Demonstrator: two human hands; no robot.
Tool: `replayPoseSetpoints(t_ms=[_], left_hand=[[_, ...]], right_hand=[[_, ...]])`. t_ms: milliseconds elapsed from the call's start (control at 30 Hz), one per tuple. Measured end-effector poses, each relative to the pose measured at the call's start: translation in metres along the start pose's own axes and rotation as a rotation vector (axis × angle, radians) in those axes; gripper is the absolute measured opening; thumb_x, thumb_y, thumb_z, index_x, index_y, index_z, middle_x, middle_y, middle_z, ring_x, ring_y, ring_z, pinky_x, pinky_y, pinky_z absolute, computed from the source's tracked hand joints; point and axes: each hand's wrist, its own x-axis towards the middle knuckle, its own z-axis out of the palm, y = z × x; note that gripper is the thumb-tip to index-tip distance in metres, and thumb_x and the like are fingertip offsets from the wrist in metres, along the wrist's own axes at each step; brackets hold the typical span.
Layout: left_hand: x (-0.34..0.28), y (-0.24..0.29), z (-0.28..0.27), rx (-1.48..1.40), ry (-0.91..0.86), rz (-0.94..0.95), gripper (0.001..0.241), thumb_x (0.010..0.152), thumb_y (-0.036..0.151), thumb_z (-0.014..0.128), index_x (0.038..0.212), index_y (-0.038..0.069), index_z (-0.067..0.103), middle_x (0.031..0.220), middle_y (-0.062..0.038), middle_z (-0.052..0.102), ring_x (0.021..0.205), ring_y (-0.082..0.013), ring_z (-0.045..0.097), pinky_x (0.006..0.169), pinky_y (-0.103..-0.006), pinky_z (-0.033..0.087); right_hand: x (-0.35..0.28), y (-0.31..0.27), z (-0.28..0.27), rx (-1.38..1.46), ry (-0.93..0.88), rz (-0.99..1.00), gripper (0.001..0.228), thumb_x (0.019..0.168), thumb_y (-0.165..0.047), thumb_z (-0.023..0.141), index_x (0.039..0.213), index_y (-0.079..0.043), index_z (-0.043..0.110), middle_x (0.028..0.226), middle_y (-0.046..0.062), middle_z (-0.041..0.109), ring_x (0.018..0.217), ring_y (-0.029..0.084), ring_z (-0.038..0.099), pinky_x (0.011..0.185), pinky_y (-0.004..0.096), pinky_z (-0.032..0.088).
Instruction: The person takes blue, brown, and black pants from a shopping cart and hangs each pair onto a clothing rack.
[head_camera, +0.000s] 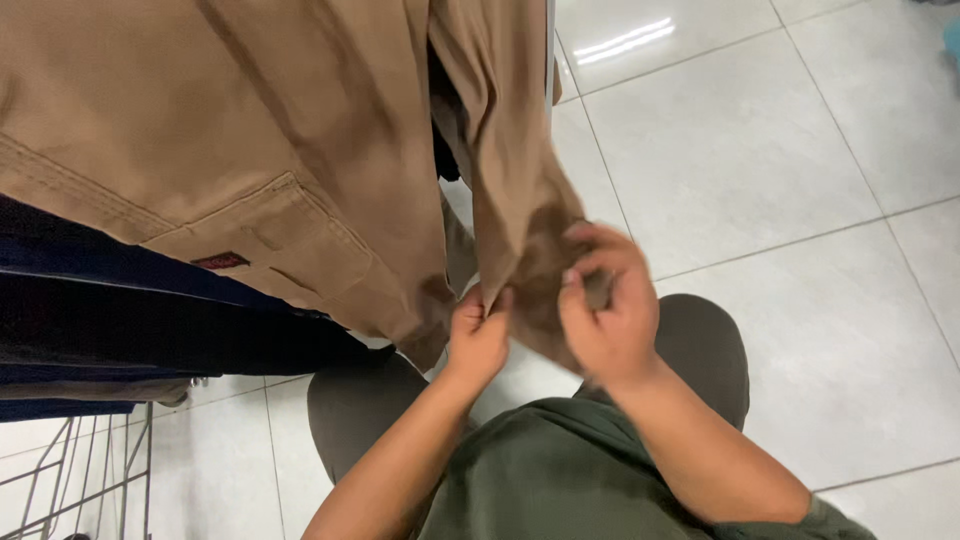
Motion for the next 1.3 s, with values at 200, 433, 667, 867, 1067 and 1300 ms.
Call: replayPoseSetpoints(t_ms=[200, 433, 667, 867, 1067, 1300], left_hand=[[-0.016, 0.036, 0.001, 0.185, -0.087, -0.101, 0.013, 0.098, 0.011, 0.070, 0.092, 0.009, 0.081, 0.080, -0.003, 0.078, 0.072, -0.0080, 0.061, 0.075, -0.0268, 0.052], [-0.042, 0.044, 0.003, 0.192, 0.059, -0.156, 0.018, 0.095, 0.005, 0.063, 0.085, 0.003, 0.077, 0.070, -0.005, 0.069, 0.074, -0.0135, 0.057, 0.072, -0.0318, 0.051], [-0.035, 0.059, -0.018, -0.005, 0.164, -0.371, 0.032, 0.094, 0.021, 0.073, 0.112, -0.005, 0.068, 0.090, -0.007, 0.065, 0.084, -0.0155, 0.057, 0.082, -0.0331, 0.047], [-0.071, -0.009, -0.023, -0.157, 0.047, -0.396, 0.016, 0.100, 0.015, 0.070, 0.088, 0.004, 0.069, 0.072, -0.004, 0.068, 0.067, -0.0103, 0.063, 0.066, -0.0250, 0.052], [-0.057, 0.045, -0.002, -0.097, 0.152, -0.294, 0.022, 0.106, 0.015, 0.061, 0.086, 0.008, 0.066, 0.072, -0.004, 0.068, 0.067, -0.0110, 0.060, 0.068, -0.0271, 0.051], [-0.053, 0.006, -0.020, 0.005, 0.264, -0.162, 0.028, 0.108, 0.019, 0.059, 0.082, 0.007, 0.062, 0.072, -0.002, 0.066, 0.068, -0.0112, 0.056, 0.073, -0.0291, 0.052]], right_hand=[[-0.052, 0.058, 0.006, 0.101, -0.250, 1.017, 0.028, 0.096, -0.029, 0.072, 0.117, -0.011, 0.074, 0.093, 0.012, 0.079, 0.090, 0.023, 0.075, 0.082, 0.039, 0.058], [-0.092, 0.086, 0.011, 0.104, -0.039, 0.870, 0.016, 0.102, -0.020, 0.071, 0.092, -0.008, 0.073, 0.072, 0.010, 0.072, 0.068, 0.018, 0.066, 0.065, 0.033, 0.053], [-0.145, 0.107, 0.001, 0.194, -0.318, 1.036, 0.020, 0.097, -0.023, 0.068, 0.090, -0.006, 0.073, 0.071, 0.007, 0.069, 0.073, 0.021, 0.064, 0.072, 0.036, 0.055], [-0.123, 0.070, 0.009, -0.012, -0.152, 1.007, 0.027, 0.108, -0.031, 0.056, 0.105, -0.010, 0.073, 0.082, 0.017, 0.072, 0.087, 0.032, 0.069, 0.080, 0.046, 0.055], [-0.130, 0.079, 0.015, 0.067, 0.001, 1.012, 0.020, 0.106, -0.025, 0.059, 0.103, -0.010, 0.071, 0.074, 0.010, 0.069, 0.070, 0.021, 0.065, 0.065, 0.035, 0.054], [-0.169, 0.089, 0.021, 0.383, -0.261, 1.206, 0.026, 0.089, -0.021, 0.083, 0.091, 0.000, 0.067, 0.061, 0.015, 0.070, 0.039, 0.019, 0.062, 0.033, 0.029, 0.049]])
